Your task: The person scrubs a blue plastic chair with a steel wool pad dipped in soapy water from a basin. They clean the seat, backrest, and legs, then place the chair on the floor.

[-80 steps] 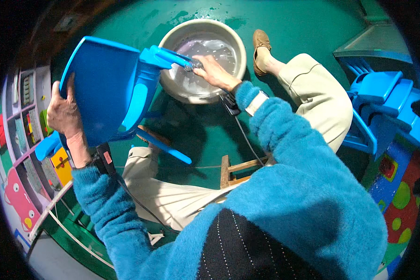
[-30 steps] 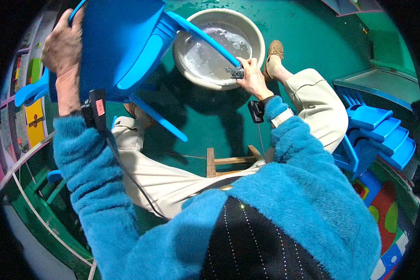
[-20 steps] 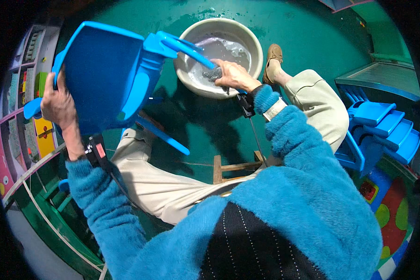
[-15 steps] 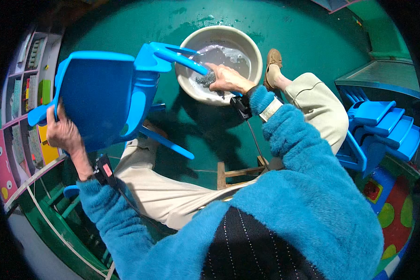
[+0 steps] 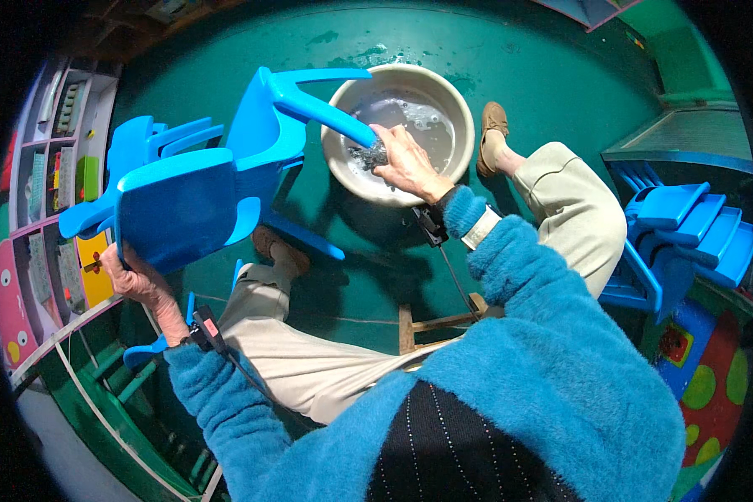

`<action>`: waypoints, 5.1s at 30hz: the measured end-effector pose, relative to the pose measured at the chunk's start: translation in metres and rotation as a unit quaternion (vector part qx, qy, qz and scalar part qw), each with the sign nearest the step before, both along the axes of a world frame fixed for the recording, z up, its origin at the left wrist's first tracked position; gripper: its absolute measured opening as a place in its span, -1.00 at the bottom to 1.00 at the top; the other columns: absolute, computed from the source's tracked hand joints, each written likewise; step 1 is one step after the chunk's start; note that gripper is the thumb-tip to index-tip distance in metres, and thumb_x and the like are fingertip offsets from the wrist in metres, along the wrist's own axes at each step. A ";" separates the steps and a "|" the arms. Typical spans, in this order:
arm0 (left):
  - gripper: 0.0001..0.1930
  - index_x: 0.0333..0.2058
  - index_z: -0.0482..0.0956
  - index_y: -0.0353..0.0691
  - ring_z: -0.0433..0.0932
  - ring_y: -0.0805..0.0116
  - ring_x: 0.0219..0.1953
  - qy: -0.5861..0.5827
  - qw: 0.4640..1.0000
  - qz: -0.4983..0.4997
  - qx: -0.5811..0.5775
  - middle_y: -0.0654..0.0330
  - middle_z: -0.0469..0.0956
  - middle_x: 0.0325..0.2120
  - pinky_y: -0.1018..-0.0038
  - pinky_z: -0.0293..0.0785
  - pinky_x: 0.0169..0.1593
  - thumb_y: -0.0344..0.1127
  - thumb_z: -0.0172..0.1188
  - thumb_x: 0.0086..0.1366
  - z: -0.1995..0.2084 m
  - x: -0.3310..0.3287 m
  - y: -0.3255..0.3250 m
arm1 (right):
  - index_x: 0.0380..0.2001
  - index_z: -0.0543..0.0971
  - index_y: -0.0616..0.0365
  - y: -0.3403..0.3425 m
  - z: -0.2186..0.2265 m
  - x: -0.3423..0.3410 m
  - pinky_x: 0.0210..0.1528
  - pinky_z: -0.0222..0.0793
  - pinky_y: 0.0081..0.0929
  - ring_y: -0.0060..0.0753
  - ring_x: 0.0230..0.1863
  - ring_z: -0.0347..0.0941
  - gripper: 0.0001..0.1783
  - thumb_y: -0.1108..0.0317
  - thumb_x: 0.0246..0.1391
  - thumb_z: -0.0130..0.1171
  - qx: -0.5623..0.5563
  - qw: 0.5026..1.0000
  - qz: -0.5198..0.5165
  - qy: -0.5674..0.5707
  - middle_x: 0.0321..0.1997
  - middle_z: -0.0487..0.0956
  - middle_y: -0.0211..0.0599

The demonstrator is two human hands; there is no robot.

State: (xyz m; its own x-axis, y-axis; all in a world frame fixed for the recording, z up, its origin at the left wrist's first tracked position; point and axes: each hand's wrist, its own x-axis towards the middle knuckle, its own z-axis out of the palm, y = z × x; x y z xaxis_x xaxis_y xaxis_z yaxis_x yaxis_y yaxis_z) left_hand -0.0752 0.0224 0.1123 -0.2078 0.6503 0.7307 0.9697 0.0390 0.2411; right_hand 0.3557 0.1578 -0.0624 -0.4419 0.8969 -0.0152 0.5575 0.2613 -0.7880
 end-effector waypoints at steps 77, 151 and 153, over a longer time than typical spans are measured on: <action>-0.40 -0.37 0.48 -0.20 0.51 0.22 -0.57 0.079 0.957 -0.128 -0.248 0.17 0.53 -0.57 0.36 0.37 -0.50 0.24 0.46 -0.03 0.020 0.119 -0.106 | 0.15 0.30 0.13 -0.005 -0.031 -0.078 0.30 0.17 0.01 0.16 0.21 0.20 -0.26 0.09 0.01 0.40 0.155 0.967 -0.005 0.203 0.16 0.22 0.04; -0.84 -0.46 0.44 -0.34 0.63 0.14 -0.54 0.014 0.933 -0.195 -0.303 0.05 0.60 -0.55 0.38 0.51 -0.46 -0.48 0.27 0.19 0.024 0.087 -0.105 | -0.09 0.40 0.19 0.089 -0.080 -0.091 0.05 0.31 0.01 0.16 -0.01 0.35 -0.51 0.00 0.17 0.19 0.112 0.990 -0.048 0.078 -0.09 0.36 0.07; -0.84 -0.46 0.45 -0.34 0.63 0.14 -0.53 0.011 0.941 -0.186 -0.282 0.05 0.60 -0.56 0.39 0.50 -0.47 -0.48 0.29 0.18 0.023 0.084 -0.105 | -0.07 0.40 0.17 0.087 -0.080 -0.092 0.03 0.32 0.00 0.16 -0.02 0.34 -0.50 -0.01 0.15 0.20 0.130 0.982 0.015 0.135 -0.09 0.36 0.09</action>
